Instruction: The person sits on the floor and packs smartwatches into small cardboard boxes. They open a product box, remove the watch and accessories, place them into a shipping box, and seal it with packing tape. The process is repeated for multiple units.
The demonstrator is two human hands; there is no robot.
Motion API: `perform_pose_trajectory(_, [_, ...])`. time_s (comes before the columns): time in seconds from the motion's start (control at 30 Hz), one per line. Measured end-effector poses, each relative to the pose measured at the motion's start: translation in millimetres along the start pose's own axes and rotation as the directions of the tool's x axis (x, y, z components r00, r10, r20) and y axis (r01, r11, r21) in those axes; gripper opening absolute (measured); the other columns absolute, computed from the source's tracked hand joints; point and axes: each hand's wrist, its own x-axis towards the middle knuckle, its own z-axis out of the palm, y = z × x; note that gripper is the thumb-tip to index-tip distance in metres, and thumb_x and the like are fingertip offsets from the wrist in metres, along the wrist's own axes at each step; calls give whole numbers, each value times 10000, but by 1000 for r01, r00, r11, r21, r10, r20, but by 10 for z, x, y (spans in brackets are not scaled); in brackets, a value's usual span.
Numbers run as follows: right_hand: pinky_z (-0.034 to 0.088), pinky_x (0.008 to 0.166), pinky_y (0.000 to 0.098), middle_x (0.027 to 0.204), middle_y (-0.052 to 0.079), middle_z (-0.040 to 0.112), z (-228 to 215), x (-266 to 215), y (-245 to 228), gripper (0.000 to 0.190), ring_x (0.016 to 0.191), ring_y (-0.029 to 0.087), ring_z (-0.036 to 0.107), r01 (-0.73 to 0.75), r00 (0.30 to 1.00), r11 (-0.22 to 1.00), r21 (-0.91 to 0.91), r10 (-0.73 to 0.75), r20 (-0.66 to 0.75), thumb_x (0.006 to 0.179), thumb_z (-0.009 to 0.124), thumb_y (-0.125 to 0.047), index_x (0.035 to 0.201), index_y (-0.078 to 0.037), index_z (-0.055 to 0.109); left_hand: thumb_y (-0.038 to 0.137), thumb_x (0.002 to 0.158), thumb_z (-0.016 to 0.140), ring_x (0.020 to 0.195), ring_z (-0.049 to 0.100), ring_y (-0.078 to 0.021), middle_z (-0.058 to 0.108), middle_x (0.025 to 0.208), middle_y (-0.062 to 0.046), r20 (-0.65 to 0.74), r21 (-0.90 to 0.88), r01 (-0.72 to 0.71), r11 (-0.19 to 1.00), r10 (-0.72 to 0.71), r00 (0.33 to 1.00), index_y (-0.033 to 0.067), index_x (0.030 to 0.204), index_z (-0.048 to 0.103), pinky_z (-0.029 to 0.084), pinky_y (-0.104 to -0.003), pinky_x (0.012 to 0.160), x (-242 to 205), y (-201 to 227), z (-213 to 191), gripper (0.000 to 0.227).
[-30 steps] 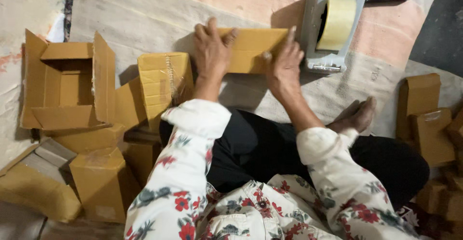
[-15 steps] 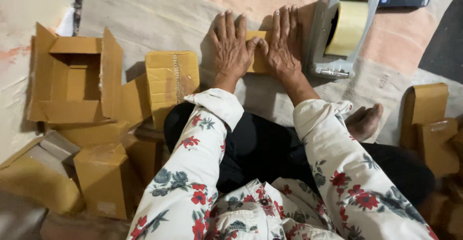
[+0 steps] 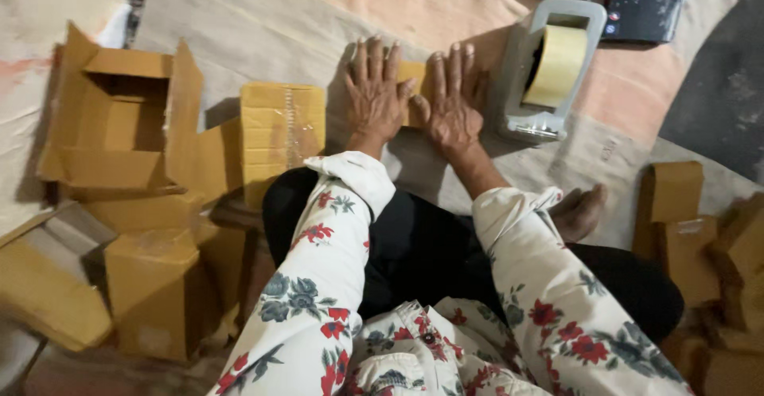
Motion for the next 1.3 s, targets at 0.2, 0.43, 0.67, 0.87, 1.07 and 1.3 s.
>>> perform_pose_trajectory(0.2, [214, 1183, 623, 1564, 207, 389, 57, -16, -145, 657, 1493, 429, 285, -184, 983, 976, 115, 182, 27, 1019, 571, -466, 1541, -91, 438, 416, 1023, 556, 1476, 309, -383, 423, 1530, -138, -114, -66, -16, 998, 8, 993, 115, 1491, 472, 327, -616, 1098, -77, 36, -5, 563])
perform_pose_trajectory(0.43, [404, 1099, 564, 1474, 281, 406, 3, 91, -222, 633, 1421, 493, 310, -207, 973, 967, 151, 220, -69, 1005, 615, -388, 1504, -33, 453, 381, 1005, 576, 1402, 399, -351, 501, 1410, -102, -195, -29, -87, 996, 80, 977, 146, 1430, 523, 383, -632, 1015, -1, 37, -56, 489])
perform_pose_trajectory(0.67, [377, 1084, 576, 1462, 186, 436, -88, 104, -162, 536, 1437, 405, 347, -303, 951, 952, 48, 299, 78, 1037, 565, -431, 1456, -107, 483, 448, 1012, 545, 1432, 373, -346, 485, 1435, -109, -127, 40, 65, 997, -59, 990, 173, 1414, 510, 391, -639, 1035, -34, 283, -57, 489])
perform_pose_trajectory(0.87, [297, 1011, 596, 1463, 180, 419, 25, 63, -104, 628, 1414, 383, 306, -209, 978, 974, -91, 206, -43, 1036, 508, -490, 1522, -96, 455, 480, 993, 500, 1487, 281, -343, 399, 1536, -120, -74, 23, 95, 995, -93, 993, 192, 1488, 434, 365, -629, 1023, -3, 313, 22, 576])
perform_pose_trajectory(1.07, [305, 1023, 585, 1446, 152, 431, 107, 85, -92, 584, 1415, 363, 320, -258, 966, 963, -80, 256, -30, 1022, 516, -504, 1469, -130, 482, 489, 1046, 467, 1461, 297, -337, 427, 1516, -107, -27, 20, 70, 997, -69, 997, 167, 1524, 422, 347, -646, 1029, 5, 271, 90, 578])
perform_pose_trajectory(1.3, [313, 971, 584, 1292, 163, 465, 60, 170, -123, 460, 1256, 382, 389, -286, 957, 951, -114, 289, 7, 1002, 540, -482, 1293, -126, 548, 485, 1029, 462, 1431, 331, -351, 465, 1459, -114, -6, 38, 55, 998, -55, 998, 155, 1415, 490, 352, -623, 1013, 60, 256, 66, 508])
